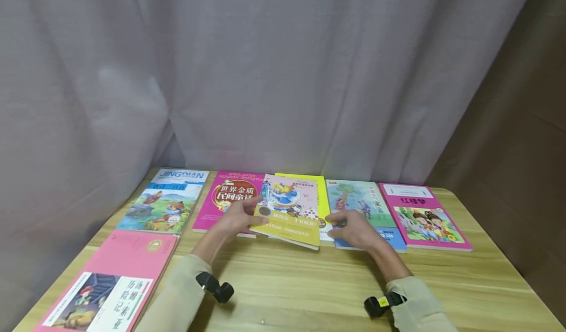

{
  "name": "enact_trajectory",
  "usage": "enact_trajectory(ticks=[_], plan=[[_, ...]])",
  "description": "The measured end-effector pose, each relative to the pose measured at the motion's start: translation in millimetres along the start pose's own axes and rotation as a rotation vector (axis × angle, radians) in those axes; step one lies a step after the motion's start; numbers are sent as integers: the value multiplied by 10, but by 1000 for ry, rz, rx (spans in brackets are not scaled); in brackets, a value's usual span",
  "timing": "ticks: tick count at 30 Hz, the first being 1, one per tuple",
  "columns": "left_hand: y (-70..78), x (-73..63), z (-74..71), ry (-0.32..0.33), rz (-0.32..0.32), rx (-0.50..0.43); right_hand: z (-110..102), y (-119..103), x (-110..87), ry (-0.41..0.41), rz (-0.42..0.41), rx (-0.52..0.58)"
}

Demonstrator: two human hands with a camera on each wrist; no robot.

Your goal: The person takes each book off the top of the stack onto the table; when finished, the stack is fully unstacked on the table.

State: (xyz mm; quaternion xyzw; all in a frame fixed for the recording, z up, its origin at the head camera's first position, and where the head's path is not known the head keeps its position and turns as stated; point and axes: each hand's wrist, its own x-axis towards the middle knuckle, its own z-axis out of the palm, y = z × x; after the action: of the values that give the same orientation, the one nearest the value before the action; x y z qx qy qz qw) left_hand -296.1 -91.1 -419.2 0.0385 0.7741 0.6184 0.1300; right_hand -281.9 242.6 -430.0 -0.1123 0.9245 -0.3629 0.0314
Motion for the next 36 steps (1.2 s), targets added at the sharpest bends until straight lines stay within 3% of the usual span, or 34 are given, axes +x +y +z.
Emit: enact_trajectory(ticks=[5,16,24,31,36], plan=[[-62,-55,-47,-47,7,-109,8,-1,5,0,21,-17],[25,-288,-145,-31,64,-131,17,10,0,-4,32,-21],[182,-585,-358,17,92,-147,9,-6,13,-8,5,-7],[339,-923,-642,26,115,-31,-15,-6,-2,-43,-14,51],[380,-1186,-799,29,154,-1,-11,-11,-9,-41,13,50]])
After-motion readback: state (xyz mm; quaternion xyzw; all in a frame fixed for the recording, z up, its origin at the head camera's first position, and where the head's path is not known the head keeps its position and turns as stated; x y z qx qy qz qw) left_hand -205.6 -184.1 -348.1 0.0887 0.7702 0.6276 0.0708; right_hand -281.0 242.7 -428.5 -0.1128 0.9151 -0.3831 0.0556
